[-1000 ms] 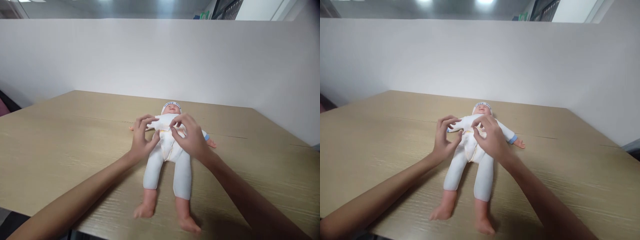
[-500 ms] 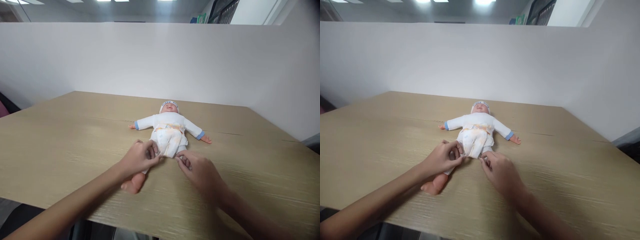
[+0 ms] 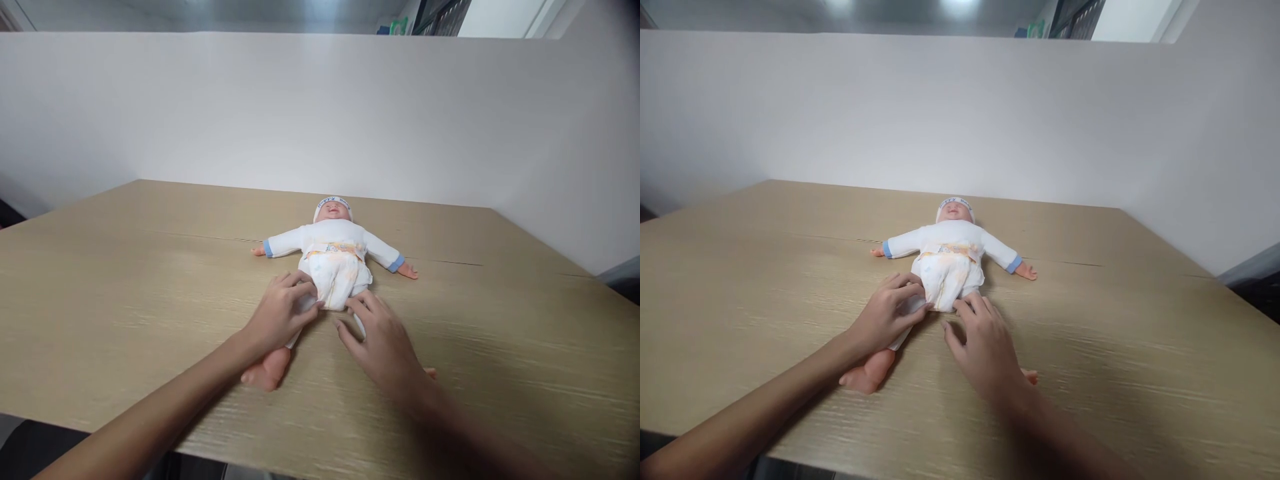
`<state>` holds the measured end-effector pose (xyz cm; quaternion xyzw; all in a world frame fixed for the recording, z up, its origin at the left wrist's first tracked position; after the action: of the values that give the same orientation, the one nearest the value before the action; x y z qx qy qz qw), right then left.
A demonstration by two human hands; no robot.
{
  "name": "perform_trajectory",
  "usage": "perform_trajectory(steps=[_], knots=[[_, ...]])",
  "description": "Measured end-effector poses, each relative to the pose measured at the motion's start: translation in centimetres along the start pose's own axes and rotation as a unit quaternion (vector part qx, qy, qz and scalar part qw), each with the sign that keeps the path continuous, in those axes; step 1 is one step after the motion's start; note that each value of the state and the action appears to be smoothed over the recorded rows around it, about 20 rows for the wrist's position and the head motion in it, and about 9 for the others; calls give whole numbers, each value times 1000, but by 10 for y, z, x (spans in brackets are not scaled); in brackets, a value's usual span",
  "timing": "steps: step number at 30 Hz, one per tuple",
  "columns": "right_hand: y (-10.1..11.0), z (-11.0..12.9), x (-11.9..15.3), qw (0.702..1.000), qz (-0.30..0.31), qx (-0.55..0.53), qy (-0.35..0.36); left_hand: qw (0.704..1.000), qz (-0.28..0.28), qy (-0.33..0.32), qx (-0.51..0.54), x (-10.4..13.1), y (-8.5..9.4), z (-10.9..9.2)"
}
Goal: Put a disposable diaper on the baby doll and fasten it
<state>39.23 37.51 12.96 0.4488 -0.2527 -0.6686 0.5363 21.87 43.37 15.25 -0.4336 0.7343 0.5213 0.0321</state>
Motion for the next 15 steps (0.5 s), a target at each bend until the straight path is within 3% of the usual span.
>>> perform_trajectory(steps=[4,10,15], knots=[[1,0,0,999,7,-35,-9,999,-25,-3,40,0,3,-1],[1,5,-1,998,12,-51,-15,998,20,33,47,-5,0,0],[-2,2,-5,995,26,-77,-52,998,20,48,36,-7,1,5]])
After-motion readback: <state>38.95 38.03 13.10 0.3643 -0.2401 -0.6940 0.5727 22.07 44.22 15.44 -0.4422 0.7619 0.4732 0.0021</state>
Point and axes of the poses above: each hand's wrist, its own x-axis away from the middle knuckle, its own y-axis out of the back of the hand, z = x × y, the point moved 7 cm from there along -x, towards the middle knuckle, and after that the axes turned 13 degrees about -y, right-handed, at the moved point
